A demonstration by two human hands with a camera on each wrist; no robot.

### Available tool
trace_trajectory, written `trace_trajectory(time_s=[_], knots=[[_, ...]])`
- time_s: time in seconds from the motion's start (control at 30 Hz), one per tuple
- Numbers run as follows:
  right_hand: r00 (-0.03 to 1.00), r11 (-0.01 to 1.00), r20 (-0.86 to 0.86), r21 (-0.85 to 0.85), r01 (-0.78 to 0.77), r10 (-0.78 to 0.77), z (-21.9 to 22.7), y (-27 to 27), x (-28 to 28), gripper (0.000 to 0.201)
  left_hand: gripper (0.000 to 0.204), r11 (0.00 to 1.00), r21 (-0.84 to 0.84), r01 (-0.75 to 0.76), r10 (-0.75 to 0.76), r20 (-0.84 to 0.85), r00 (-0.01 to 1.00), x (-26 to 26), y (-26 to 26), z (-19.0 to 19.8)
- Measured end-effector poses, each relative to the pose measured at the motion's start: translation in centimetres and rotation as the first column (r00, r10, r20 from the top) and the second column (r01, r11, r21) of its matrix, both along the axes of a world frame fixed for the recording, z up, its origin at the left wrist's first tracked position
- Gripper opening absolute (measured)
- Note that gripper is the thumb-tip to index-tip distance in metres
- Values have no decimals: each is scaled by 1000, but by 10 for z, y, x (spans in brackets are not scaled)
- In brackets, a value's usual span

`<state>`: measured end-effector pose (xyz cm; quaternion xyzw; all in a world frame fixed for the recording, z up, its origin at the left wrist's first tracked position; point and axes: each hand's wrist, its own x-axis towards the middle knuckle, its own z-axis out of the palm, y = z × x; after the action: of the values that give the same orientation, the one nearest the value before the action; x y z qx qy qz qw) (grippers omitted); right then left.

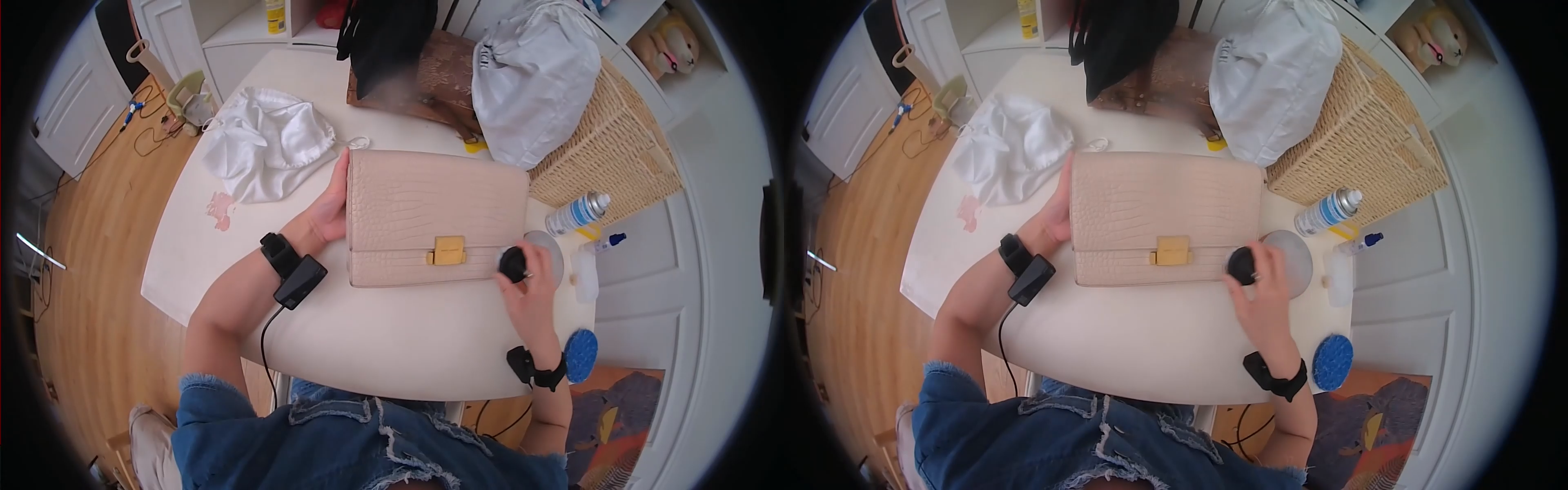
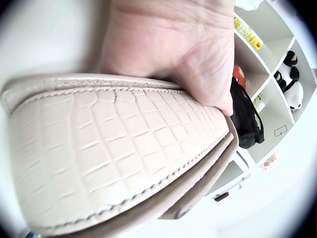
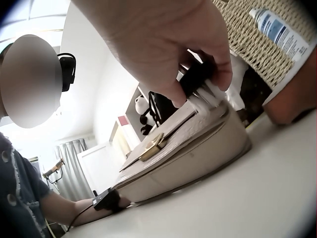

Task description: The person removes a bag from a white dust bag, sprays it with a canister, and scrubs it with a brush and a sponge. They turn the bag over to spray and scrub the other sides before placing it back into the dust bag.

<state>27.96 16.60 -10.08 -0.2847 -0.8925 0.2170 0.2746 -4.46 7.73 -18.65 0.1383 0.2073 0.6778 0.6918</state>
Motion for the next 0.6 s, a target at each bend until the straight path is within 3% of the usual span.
trace_trajectory(time_s=[0.03, 0.1, 0.17, 0.23, 0.3, 0.33, 0.4, 0.5, 0.57, 0.6], knots=[[995, 992, 53, 95, -86, 81, 0, -9, -4, 53, 85, 1000, -1, 4, -4, -2, 1000, -1, 0, -2], [987, 989, 68, 15, -149, 148, 6, -23, -10, 53, 84, 997, 60, 47, -49, 48, 998, -4, 0, -6], [910, 918, 140, -127, -375, 391, 9, -28, -13, 54, 84, 989, 123, 86, -97, 88, 991, -7, 1, -13], [922, 929, 129, -115, -351, 365, 11, -22, -13, 53, 84, 975, 188, 118, -144, 127, 981, -9, 2, -15], [996, 997, 44, 7, -80, 79, 6, 2, -6, 50, 85, 961, 233, 152, -184, 125, 975, -9, 2, -15], [996, 997, 46, 7, -80, 80, 3, 14, -3, 50, 85, 961, 233, 151, -184, 127, 975, -5, 0, -8], [991, 993, -79, 36, 109, -105, 0, 34, 2, 48, 86, 999, -29, -39, 36, -91, 995, 7, -4, 12], [982, 986, -110, 48, 158, -152, 1, 29, -6, 49, 87, 999, -31, -37, 34, -81, 996, 6, -2, 11], [987, 991, -120, 68, 112, -104, 2, 17, -17, 51, 87, 999, -33, -30, 28, -68, 997, 4, -2, 8], [996, 997, -85, 79, 6, 0, 7, 9, -24, 53, 88, 999, -37, -20, 17, -57, 998, 3, -2, 5]])
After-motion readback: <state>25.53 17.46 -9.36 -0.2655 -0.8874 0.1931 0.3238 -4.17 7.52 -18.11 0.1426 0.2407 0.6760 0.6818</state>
